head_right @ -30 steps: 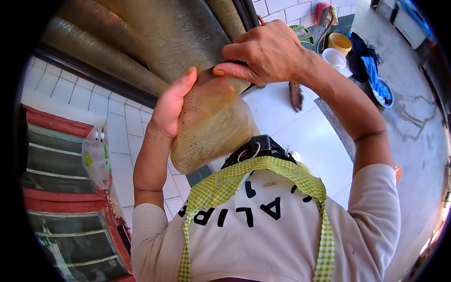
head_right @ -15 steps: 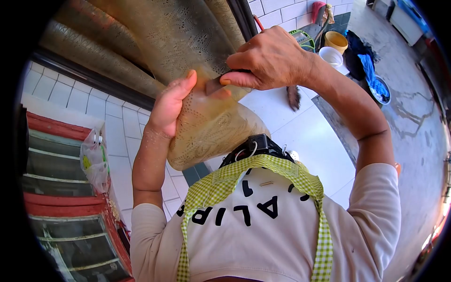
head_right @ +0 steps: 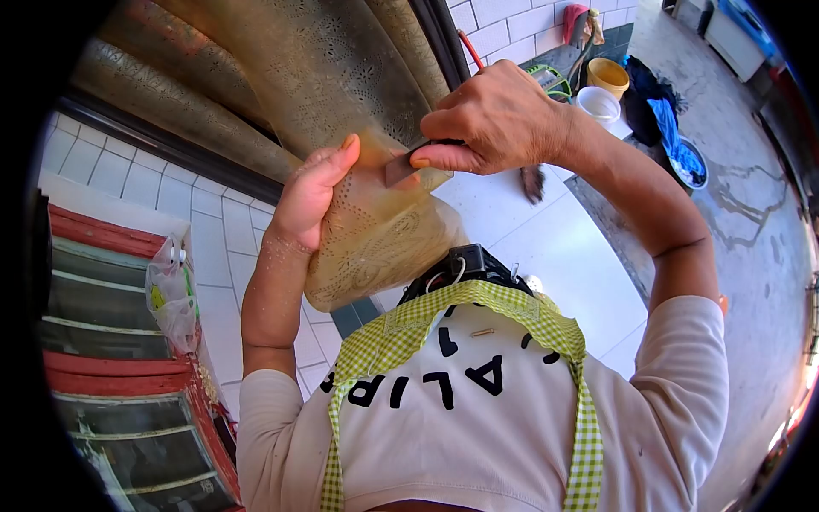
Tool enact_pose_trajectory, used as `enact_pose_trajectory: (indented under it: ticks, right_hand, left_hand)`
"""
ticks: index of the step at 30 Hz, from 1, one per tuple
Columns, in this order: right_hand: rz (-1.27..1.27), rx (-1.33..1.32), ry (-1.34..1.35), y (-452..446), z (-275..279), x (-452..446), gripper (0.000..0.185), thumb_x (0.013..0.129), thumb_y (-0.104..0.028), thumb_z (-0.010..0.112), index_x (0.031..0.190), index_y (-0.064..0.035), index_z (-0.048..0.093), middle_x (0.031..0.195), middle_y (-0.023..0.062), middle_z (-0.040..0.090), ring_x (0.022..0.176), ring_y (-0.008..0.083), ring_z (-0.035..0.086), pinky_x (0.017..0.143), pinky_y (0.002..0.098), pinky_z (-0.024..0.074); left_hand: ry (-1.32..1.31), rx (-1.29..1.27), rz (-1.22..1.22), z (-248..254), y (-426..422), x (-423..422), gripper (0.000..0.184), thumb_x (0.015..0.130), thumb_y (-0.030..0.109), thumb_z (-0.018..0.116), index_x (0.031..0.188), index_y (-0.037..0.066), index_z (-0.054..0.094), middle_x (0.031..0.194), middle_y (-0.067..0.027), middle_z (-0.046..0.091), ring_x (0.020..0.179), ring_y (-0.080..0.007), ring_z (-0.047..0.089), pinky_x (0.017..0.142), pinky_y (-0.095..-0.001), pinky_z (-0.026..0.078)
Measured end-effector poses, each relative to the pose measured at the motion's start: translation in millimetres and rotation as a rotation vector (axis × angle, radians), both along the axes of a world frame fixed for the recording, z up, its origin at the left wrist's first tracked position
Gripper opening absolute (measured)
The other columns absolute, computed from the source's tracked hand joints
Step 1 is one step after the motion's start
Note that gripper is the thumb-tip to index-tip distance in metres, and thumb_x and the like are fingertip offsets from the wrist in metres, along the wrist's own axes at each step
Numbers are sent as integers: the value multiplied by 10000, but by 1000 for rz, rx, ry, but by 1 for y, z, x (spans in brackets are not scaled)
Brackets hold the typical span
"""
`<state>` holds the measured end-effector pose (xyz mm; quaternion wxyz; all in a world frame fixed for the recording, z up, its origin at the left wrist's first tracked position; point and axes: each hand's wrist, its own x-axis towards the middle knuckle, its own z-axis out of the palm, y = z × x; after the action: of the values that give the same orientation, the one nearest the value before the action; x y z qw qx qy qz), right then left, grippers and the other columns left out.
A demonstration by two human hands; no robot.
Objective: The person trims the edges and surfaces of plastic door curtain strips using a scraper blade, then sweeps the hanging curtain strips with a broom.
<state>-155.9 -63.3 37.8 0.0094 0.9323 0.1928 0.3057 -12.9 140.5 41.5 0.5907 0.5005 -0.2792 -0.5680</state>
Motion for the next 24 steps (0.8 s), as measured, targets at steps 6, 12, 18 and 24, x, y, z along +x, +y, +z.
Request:
enact_pose_trajectory:
  ticks: [6, 12, 18, 24]
  right_hand:
    - [22, -18, 92, 2, -21, -5, 419, 857, -470, 580, 635, -115, 564, 535, 31, 529, 467, 247, 552, 412, 357, 410]
    - [86, 95, -8, -6, -2, -15, 451, 843, -460, 606, 589, -108, 485, 507, 36, 449, 445, 257, 506, 399, 373, 343]
    - [58, -39, -348, -1, 23, 21, 441, 812, -500, 613, 607, -128, 494, 529, 15, 462, 460, 246, 510, 392, 357, 362]
    - [41, -18, -243, -2, 11, 18, 438, 822, -506, 596, 613, -130, 517, 520, 19, 467, 457, 244, 515, 380, 360, 363]
  left_hand:
    - [95, -27, 45, 17, 7, 13, 458, 988, 342, 379, 1166, -47, 542, 1077, -184, 630, 992, -263, 623, 896, -406, 494]
    - [-52, -116, 61, 30, 8, 14, 392, 980, 302, 429, 1090, -38, 590, 1050, -132, 646, 947, -186, 632, 857, -320, 501]
    - [-5, -80, -20, 13, -6, 5, 451, 997, 335, 357, 1196, -39, 511, 1126, -145, 606, 1015, -215, 612, 904, -358, 493]
    - [-71, -100, 19, 15, -2, 6, 450, 1001, 330, 337, 1190, -39, 514, 1146, -143, 593, 1021, -218, 608, 915, -362, 488]
